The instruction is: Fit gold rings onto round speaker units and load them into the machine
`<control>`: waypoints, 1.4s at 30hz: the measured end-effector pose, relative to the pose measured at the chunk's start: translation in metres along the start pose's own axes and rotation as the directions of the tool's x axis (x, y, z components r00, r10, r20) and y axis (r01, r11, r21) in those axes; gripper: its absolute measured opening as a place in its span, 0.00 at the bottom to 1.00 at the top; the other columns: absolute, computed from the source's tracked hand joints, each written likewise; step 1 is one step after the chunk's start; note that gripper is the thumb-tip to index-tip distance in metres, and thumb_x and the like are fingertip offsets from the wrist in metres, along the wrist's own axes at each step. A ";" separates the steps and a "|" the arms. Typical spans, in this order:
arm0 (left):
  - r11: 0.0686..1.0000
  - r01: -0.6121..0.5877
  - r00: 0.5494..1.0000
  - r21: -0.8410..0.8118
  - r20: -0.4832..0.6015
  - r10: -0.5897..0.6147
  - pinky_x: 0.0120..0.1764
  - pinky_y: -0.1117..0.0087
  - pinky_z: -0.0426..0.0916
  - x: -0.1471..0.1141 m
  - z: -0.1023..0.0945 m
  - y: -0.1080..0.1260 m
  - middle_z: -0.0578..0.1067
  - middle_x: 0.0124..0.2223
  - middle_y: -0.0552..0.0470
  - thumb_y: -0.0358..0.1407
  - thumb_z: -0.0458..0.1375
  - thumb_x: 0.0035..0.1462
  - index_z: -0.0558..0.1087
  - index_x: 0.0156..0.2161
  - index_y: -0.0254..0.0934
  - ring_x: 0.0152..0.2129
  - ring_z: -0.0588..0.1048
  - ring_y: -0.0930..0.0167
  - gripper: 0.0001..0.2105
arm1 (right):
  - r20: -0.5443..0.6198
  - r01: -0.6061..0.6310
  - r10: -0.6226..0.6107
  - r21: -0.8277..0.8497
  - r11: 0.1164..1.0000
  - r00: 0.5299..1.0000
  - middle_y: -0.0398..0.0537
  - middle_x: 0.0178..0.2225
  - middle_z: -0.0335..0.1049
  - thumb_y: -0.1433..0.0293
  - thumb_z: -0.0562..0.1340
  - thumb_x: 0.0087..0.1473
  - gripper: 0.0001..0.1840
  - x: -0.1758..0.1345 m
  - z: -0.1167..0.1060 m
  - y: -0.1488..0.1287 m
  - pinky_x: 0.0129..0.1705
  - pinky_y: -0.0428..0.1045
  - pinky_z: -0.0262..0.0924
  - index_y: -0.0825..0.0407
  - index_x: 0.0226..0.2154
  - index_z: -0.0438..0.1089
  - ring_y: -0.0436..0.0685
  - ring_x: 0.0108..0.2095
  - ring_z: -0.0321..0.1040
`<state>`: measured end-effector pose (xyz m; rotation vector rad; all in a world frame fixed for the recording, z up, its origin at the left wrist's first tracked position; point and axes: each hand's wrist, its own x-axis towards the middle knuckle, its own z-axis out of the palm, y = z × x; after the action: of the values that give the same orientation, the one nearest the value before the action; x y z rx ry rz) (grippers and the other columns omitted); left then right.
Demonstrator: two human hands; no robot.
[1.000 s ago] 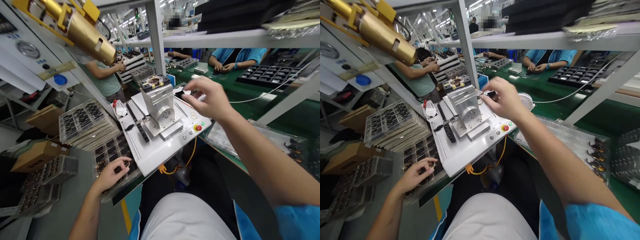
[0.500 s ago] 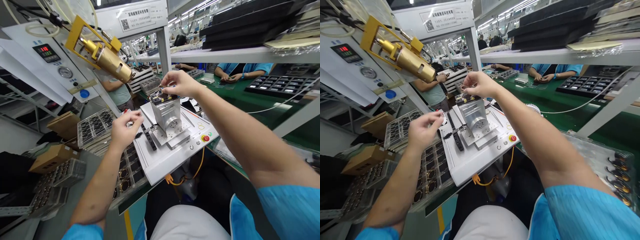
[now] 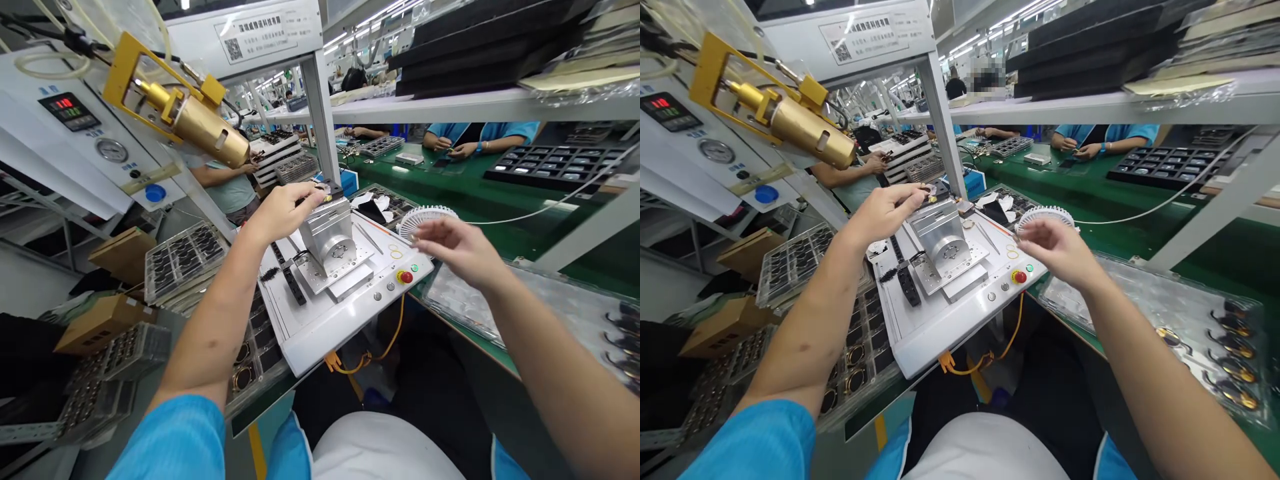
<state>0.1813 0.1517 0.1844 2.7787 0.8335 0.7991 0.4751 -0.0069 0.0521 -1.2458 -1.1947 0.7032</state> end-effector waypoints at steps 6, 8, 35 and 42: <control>0.998 -0.059 0.995 0.011 0.079 0.058 0.68 0.47 0.56 -0.012 0.004 -0.013 0.69 0.67 0.36 0.67 0.57 0.56 0.71 0.61 0.35 0.68 0.64 0.50 0.40 | 0.067 -0.244 0.304 -0.444 0.862 0.950 0.52 0.35 0.80 0.59 0.69 0.51 0.42 -0.046 -0.013 0.101 0.37 0.56 0.72 0.56 0.65 0.63 0.63 0.32 0.76; 0.999 -0.049 0.998 -0.014 0.049 0.050 0.69 0.44 0.55 -0.021 0.004 -0.012 0.68 0.68 0.37 0.67 0.53 0.60 0.70 0.62 0.37 0.70 0.60 0.50 0.39 | 0.102 -0.203 0.316 -0.578 0.791 0.943 0.51 0.35 0.79 0.62 0.66 0.54 0.44 -0.053 -0.003 0.117 0.40 0.55 0.71 0.57 0.70 0.57 0.63 0.33 0.77; -0.303 0.394 0.771 -0.868 0.492 -0.405 0.49 0.61 0.77 -0.257 0.242 0.102 0.83 0.49 0.44 0.40 0.79 0.43 0.81 0.50 0.42 0.42 0.84 0.62 0.27 | 0.243 0.204 -0.177 -0.091 0.975 0.954 0.55 0.46 0.76 0.48 0.79 0.43 0.43 -0.179 0.083 0.095 0.49 0.56 0.72 0.50 0.56 0.73 0.62 0.46 0.75; -0.254 0.467 0.672 -0.847 0.527 -0.521 0.44 0.63 0.78 -0.268 0.230 0.093 0.82 0.50 0.45 0.41 0.77 0.46 0.81 0.49 0.42 0.40 0.84 0.62 0.24 | -0.298 -0.411 0.307 -0.803 0.431 0.904 0.62 0.44 0.77 0.71 0.67 0.64 0.07 -0.114 -0.127 0.095 0.50 0.60 0.70 0.56 0.44 0.78 0.66 0.45 0.75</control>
<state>0.1563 -0.0664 -0.1077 0.8688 0.7863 0.7404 0.5801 -0.1300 -0.0583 -2.4278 -1.2183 0.2852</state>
